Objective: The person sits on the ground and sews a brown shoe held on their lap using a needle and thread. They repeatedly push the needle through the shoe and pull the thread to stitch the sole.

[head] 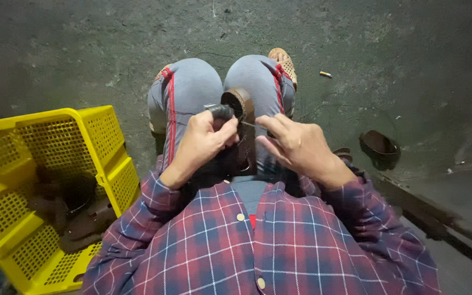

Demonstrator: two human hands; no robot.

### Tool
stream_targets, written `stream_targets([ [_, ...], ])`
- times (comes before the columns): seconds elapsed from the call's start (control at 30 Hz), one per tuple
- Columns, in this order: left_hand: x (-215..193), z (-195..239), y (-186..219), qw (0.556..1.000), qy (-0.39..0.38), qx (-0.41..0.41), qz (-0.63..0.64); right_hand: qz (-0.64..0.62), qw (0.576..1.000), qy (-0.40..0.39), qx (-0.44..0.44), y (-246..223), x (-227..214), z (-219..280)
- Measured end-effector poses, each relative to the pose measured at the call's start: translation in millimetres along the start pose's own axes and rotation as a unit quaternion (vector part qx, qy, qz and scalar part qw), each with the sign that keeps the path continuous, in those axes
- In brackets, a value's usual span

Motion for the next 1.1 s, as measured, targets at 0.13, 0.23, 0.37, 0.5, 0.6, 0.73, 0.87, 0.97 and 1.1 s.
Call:
stream_targets([
  [0.13,-0.3,5.7,1.6,0.996,-0.008,-0.030,0.089,0.229,0.973,0.013,0.033,-10.8,-6.4,2.4],
  [0.23,3.6,5.0,-3.7,0.991,-0.021,-0.033,0.126,0.246,0.968,0.001,0.045,-7.1,-0.3,-0.7],
  [0.37,3.6,5.2,-9.6,0.988,-0.028,-0.012,0.152,0.012,0.999,-0.031,0.035,23.8,14.2,-0.7],
  [0.5,-4.1,11.1,-5.7,0.985,-0.010,0.000,0.170,-0.330,0.941,-0.049,0.057,28.1,-30.8,4.8],
  [0.6,-7.4,15.7,0.6,0.992,-0.023,-0.055,0.112,-0.450,0.861,0.152,0.181,55.8,-105.4,29.1],
  [0.73,-6.7,12.1,1.0,0.993,-0.016,-0.015,0.117,-0.395,0.862,0.280,0.150,97.5,-123.5,60.9],
  [0.87,-0.5,10.1,-4.4,0.988,-0.017,-0.019,0.155,-0.159,0.972,-0.126,0.115,8.3,-59.1,2.9],
  [0.97,6.2,7.6,-10.4,0.986,-0.028,-0.030,0.161,0.018,0.996,-0.082,0.024,9.9,-11.7,6.8],
  [1.1,10.6,7.6,-9.8,0.986,-0.053,-0.009,0.157,0.008,0.996,-0.087,0.034,13.2,4.9,1.6],
])
Point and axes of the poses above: each hand's wrist, its own z-axis away from the middle knuckle, its own x-axis out of the palm, y = z × x, the point moved 7 cm from there along -z, towards the middle knuckle, and after that the axes turned 15 degrees about -y, right-handed, at the moved point
